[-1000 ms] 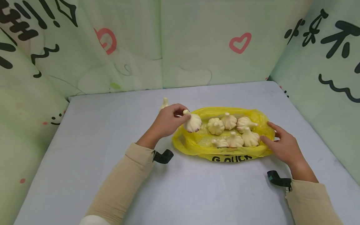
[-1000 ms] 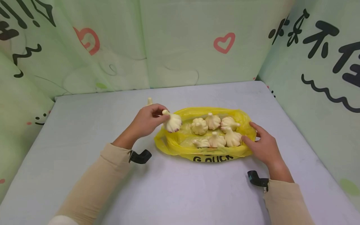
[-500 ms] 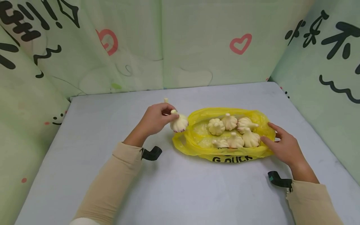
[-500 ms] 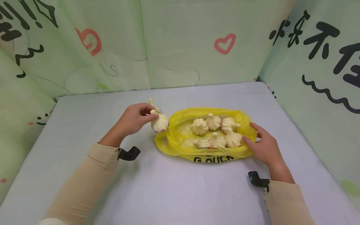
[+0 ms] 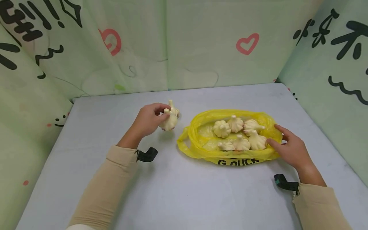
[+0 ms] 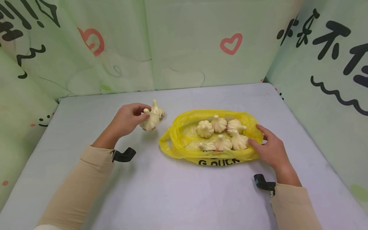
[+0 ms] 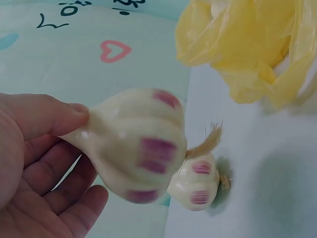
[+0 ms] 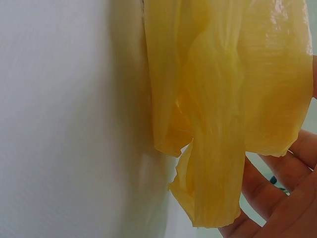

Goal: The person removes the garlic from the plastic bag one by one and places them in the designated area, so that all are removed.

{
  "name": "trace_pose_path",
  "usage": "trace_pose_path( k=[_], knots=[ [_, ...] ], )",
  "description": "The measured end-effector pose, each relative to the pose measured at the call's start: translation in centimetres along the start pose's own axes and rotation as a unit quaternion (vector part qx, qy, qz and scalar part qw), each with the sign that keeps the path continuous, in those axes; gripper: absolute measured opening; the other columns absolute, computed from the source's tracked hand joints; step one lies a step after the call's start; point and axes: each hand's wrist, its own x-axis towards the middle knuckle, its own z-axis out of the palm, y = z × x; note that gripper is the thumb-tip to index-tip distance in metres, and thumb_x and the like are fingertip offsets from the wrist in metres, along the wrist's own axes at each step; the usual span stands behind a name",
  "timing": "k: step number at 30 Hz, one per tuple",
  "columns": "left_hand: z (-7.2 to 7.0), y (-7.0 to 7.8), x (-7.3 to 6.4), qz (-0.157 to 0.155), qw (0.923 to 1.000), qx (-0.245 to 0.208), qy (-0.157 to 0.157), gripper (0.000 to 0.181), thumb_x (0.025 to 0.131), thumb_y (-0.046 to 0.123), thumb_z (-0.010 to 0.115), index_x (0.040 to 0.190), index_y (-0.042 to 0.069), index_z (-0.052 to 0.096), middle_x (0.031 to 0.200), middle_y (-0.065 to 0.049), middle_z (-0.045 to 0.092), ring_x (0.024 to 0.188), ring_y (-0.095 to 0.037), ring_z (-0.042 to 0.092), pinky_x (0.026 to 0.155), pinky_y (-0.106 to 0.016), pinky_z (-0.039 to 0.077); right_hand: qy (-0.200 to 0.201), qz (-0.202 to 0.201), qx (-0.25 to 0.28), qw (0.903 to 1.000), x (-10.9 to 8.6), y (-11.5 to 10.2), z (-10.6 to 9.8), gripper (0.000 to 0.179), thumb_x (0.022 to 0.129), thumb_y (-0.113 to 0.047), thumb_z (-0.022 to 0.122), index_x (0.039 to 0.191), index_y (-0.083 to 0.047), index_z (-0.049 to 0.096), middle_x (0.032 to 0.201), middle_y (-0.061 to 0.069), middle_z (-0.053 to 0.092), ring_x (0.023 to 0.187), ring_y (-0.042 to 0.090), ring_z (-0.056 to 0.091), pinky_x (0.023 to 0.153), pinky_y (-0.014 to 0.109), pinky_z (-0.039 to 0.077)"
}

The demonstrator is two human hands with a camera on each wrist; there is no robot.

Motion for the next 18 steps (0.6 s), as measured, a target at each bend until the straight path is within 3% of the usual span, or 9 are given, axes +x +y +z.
trace_pose_path(
  k=[4, 11, 18],
  knots=[
    [-0.3, -0.5, 0.1, -0.005, 0.9999, -0.005, 0.01, 0.033, 0.099, 0.017, 0.06, 0.131, 0.01, 0.066, 0.125, -0.005, 0.065, 0.12, -0.029, 0.054, 0.095, -0.043, 0.048, 0.001, 0.003, -0.002, 1.0, 0.1, 0.0, 0.0, 0.076, 0.1, -0.043, 0.056, 0.156, 0.0, 0.026, 0.141, 0.042, 0.037, 0.119, 0.055, 0.038, 0.089, 0.065, 0.043],
    [-0.4, -1.1, 0.4, -0.032, 0.999, -0.023, 0.022, 0.033, 0.1, 0.016, 0.055, 0.131, 0.009, 0.065, 0.127, -0.006, 0.062, 0.112, -0.026, 0.054, 0.076, -0.034, 0.055, 0.001, 0.008, -0.005, 1.0, 0.1, 0.0, 0.0, 0.076, 0.1, -0.043, 0.056, 0.156, 0.0, 0.026, 0.141, 0.042, 0.037, 0.119, 0.055, 0.038, 0.089, 0.065, 0.044],
    [-0.4, -2.6, 0.7, -0.049, 0.9975, -0.049, 0.016, 0.039, 0.101, 0.014, 0.053, 0.139, 0.007, 0.059, 0.132, -0.004, 0.064, 0.113, -0.024, 0.055, 0.073, -0.03, 0.053, -0.002, 0.011, -0.002, 0.9999, 0.1, 0.1, 0.0, 0.077, 0.1, -0.044, 0.055, 0.157, -0.001, 0.025, 0.141, 0.041, 0.036, 0.119, 0.055, 0.037, 0.089, 0.065, 0.044]
  ],
)
